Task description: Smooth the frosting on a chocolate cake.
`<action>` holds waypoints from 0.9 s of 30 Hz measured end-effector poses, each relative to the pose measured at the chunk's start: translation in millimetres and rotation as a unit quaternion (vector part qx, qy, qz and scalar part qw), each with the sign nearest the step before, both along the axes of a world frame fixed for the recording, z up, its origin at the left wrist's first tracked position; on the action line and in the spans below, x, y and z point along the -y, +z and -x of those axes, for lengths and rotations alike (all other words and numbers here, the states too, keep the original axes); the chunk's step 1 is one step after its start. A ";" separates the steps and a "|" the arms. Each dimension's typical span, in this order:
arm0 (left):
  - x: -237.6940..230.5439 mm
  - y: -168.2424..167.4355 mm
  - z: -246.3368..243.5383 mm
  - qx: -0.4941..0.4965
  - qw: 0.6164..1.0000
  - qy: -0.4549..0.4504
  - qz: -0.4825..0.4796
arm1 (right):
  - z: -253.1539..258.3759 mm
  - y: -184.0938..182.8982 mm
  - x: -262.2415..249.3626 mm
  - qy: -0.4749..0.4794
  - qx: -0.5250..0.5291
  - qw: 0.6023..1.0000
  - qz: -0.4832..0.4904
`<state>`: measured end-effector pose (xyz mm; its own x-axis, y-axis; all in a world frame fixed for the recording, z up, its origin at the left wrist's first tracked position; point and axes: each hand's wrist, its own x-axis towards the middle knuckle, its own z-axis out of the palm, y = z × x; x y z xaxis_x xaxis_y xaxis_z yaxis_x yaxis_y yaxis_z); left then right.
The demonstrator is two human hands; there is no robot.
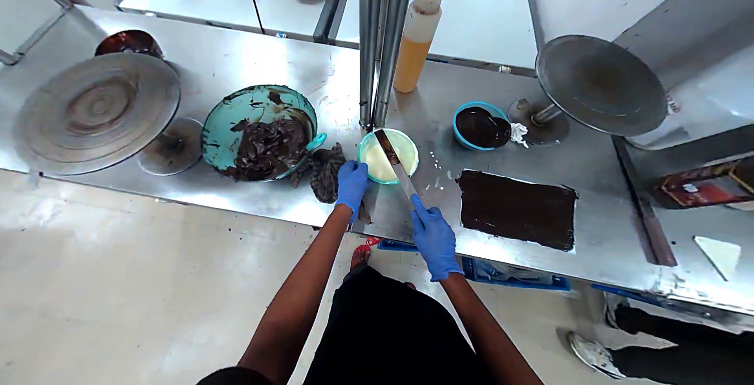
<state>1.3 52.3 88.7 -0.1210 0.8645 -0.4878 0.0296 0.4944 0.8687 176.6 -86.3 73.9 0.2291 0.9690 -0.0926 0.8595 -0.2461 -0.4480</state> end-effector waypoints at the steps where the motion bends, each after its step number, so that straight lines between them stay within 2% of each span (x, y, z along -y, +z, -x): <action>1: -1.1 -0.7 -2.0 -0.019 1.000 -0.005 -0.002 | -5.4 -1.7 10.5 0.003 0.000 1.000 -0.010; 4: -4.1 -2.5 -3.0 -0.026 0.999 -0.021 -0.015 | -22.9 -7.8 31.0 -0.006 -0.091 0.989 -0.115; 6: -5.0 -7.2 -1.1 -0.042 0.998 -0.036 -0.024 | -26.2 10.1 27.2 -0.050 -0.233 0.962 -0.131; 8: -3.9 -11.5 1.6 -0.053 0.997 -0.042 -0.043 | -26.5 30.3 16.2 -0.108 -0.421 0.893 -0.122; 11: -2.6 -10.1 2.4 -0.057 0.996 -0.044 -0.056 | -36.0 46.9 9.6 -0.114 -0.661 0.736 -0.085; 14: 3.2 -3.6 4.6 -0.060 0.994 -0.070 -0.060 | -50.3 49.4 22.2 -0.102 -0.763 0.633 -0.077; 18: -0.1 -12.8 2.7 -0.036 0.996 -0.035 -0.071 | -77.7 50.6 39.2 -0.124 -0.825 0.543 -0.097; 20: 1.8 -14.3 4.8 -0.025 0.997 -0.016 -0.066 | -93.5 50.9 44.1 -0.142 -0.837 0.518 -0.110; 22: 8.6 -11.7 10.9 -0.040 0.998 -0.004 -0.057 | -106.9 50.9 46.9 -0.149 -0.837 0.511 -0.126; 25: 35.8 6.1 16.1 -0.114 0.991 -0.004 -0.064 | -121.3 46.1 52.4 -0.157 -0.823 0.528 -0.142; 27: 58.7 21.7 6.3 -0.113 0.989 -0.036 -0.089 | -128.8 42.7 53.9 -0.169 -0.808 0.546 -0.146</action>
<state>-5.1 -6.4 110.3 -0.1455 0.9443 -0.2951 0.2626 0.3244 0.9087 305.5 -140.3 116.7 0.2472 0.9244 -0.2906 -0.7873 0.0168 -0.6164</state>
